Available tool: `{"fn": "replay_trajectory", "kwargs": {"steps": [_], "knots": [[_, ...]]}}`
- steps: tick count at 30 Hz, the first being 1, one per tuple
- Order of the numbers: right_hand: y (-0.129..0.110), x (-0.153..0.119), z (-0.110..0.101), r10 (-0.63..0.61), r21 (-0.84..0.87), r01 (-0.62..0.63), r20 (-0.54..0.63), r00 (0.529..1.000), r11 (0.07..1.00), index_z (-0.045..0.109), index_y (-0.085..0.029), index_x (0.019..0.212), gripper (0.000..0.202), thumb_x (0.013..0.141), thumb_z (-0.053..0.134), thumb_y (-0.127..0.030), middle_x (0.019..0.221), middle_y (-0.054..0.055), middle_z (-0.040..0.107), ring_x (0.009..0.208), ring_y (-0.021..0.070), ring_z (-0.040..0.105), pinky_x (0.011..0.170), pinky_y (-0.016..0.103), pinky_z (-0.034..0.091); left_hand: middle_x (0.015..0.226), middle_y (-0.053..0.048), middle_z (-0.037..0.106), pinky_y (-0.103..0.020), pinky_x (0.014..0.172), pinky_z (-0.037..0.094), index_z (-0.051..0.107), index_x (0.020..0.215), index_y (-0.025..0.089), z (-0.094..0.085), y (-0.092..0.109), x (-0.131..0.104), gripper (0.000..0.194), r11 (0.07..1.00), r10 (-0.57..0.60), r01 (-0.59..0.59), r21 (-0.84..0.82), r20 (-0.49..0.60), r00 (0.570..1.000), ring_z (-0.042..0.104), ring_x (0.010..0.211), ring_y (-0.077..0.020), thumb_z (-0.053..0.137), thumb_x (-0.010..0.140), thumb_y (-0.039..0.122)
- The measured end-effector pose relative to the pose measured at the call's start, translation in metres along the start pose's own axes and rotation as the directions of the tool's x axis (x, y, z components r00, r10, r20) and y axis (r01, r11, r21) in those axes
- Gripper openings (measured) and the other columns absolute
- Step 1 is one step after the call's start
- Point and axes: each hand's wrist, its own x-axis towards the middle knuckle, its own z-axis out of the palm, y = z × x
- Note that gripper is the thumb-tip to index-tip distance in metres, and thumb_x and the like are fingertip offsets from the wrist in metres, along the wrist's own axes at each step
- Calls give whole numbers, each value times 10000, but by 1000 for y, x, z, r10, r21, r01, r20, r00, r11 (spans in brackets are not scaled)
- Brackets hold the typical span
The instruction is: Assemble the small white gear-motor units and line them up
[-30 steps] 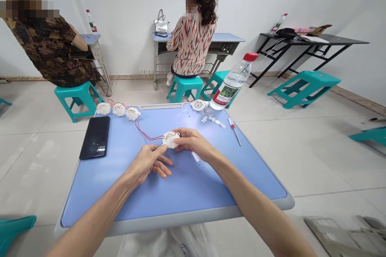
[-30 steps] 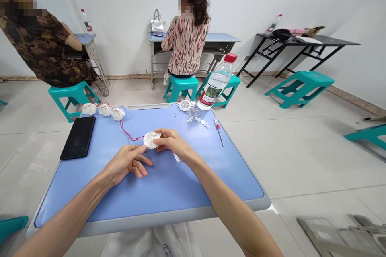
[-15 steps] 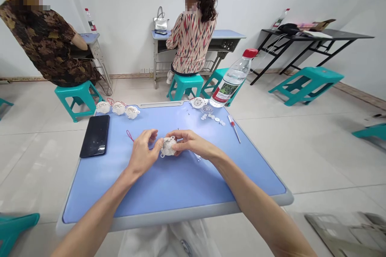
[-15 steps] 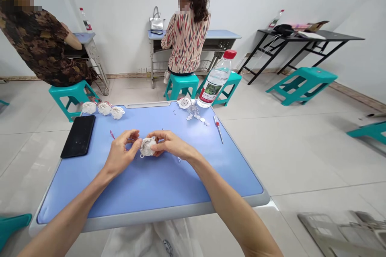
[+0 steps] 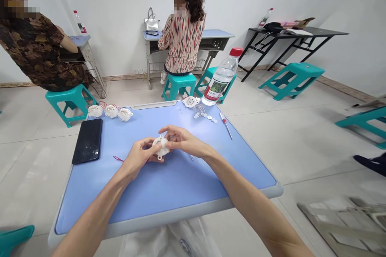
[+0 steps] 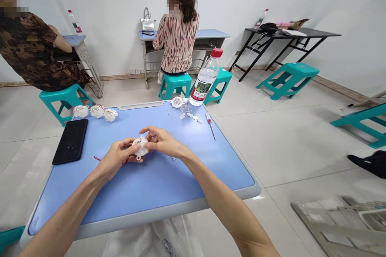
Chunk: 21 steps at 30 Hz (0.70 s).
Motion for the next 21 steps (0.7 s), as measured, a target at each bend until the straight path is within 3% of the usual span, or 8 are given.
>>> {"fn": "replay_trajectory", "kwargs": {"steps": [8, 12, 17, 19, 21], "knots": [[-2, 1, 2, -43, -2, 43, -49, 998, 999, 522, -195, 1089, 396, 741, 677, -303, 805, -8, 595, 706, 133, 594, 678, 272, 485, 932, -99, 695, -403, 833, 562, 643, 1111, 132, -1, -1, 1, 418, 994, -69, 67, -82, -22, 997, 665, 797, -177, 712, 755, 338], [1, 3, 0, -39, -27, 38, -51, 998, 999, 526, -177, 1079, 380, 740, 673, -267, 797, -4, 605, 702, 134, 605, 667, 271, 487, 855, -84, 692, -366, 773, 587, 662, 1050, 120, 2, 1, 1, 362, 977, -149, 149, -151, 11, 989, 678, 722, -168, 723, 745, 306], [1, 4, -1, -8, -33, 7, -36, 999, 999, 556, -168, 1056, 381, 725, 689, -300, 800, 11, 639, 704, 149, 627, 668, 287, 503, 772, -91, 697, -279, 645, 597, 659, 1029, 98, 3, 1, 1, 358, 972, -183, 173, -160, -46, 982, 696, 652, -183, 740, 726, 272], [-2, 5, -7, 2, -134, -12, -79, 997, 991, 584, -165, 1039, 337, 755, 657, -330, 793, 21, 655, 716, 156, 636, 674, 286, 507, 779, -104, 702, -274, 628, 598, 659, 1026, 91, 2, -1, 2, 356, 971, -181, 167, -173, -66, 981, 701, 663, -195, 741, 724, 262], [-5, 10, -20, -12, -359, -74, -232, 973, 930, 628, -162, 986, 262, 799, 607, -344, 776, 31, 671, 716, 158, 639, 669, 275, 505, 792, -115, 704, -273, 617, 600, 664, 1008, 83, 1, -2, 3, 338, 967, -178, 158, -198, -85, 980, 705, 684, -206, 737, 728, 259]]}}
